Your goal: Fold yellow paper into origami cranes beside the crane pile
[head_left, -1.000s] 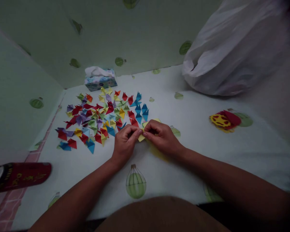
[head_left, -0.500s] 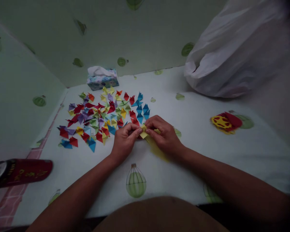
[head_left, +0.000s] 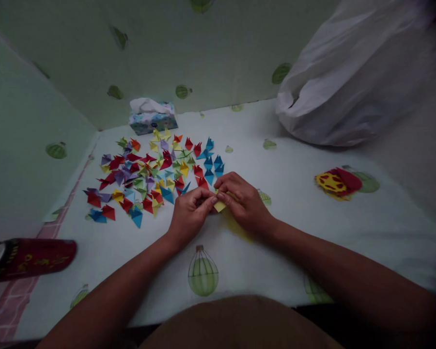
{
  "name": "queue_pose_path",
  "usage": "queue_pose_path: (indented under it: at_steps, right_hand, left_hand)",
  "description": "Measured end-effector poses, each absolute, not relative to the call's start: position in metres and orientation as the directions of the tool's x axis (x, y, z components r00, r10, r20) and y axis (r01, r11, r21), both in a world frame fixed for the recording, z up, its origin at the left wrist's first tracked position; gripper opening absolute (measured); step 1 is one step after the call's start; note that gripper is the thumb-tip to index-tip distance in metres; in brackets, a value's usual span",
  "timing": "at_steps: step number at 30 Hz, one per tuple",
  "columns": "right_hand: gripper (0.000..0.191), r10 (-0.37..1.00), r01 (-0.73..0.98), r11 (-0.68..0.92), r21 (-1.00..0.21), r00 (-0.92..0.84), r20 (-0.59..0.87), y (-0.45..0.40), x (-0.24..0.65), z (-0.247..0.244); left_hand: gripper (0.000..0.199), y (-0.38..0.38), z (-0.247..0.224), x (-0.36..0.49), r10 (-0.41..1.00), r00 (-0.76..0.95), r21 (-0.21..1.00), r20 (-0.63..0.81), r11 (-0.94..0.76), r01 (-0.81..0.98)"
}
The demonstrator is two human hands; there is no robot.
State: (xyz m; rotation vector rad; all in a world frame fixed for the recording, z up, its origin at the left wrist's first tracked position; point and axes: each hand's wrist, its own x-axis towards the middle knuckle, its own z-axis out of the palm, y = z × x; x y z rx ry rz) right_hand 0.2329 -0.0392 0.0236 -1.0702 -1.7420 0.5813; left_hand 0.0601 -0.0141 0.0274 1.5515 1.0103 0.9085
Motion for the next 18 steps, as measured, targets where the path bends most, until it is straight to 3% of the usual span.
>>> queue_pose_path:
  at_steps: [3, 7, 11, 14, 18]
  right_hand:
    - [0.018, 0.873, 0.418, 0.472, -0.776, -0.096, 0.479, -0.0401, 0.2322, 0.0247]
    - [0.02, 0.95, 0.336, 0.303, -0.892, -0.033, 0.31, -0.0403, 0.233, 0.0271]
    - [0.026, 0.999, 0.056, 0.041, -0.998, -0.036, 0.039, -0.04, 0.2346, 0.0292]
    - [0.032, 0.982, -0.193, -0.182, -0.964, -0.091, -0.167, -0.0392, 0.2351, 0.0301]
    - [0.034, 0.956, -0.347, -0.283, -0.894, -0.178, -0.234, -0.0378, 0.2333, 0.0302]
  left_hand:
    - [0.017, -0.0116, 0.0272, 0.0592, 0.922, 0.371, 0.968, 0.108, -0.182, 0.171]
    - [0.012, -0.0074, 0.0279, 0.0566, 0.878, 0.404, 0.917, 0.256, -0.353, 0.184]
    - [0.019, -0.0065, 0.0291, 0.0542, 0.859, 0.459, 0.948, 0.224, -0.301, 0.1]
    - [0.019, -0.0055, 0.0289, 0.0525, 0.822, 0.518, 0.941, 0.237, -0.327, 0.087]
    - [0.012, -0.0048, 0.0256, 0.0518, 0.829, 0.507, 0.935, 0.236, -0.336, 0.114]
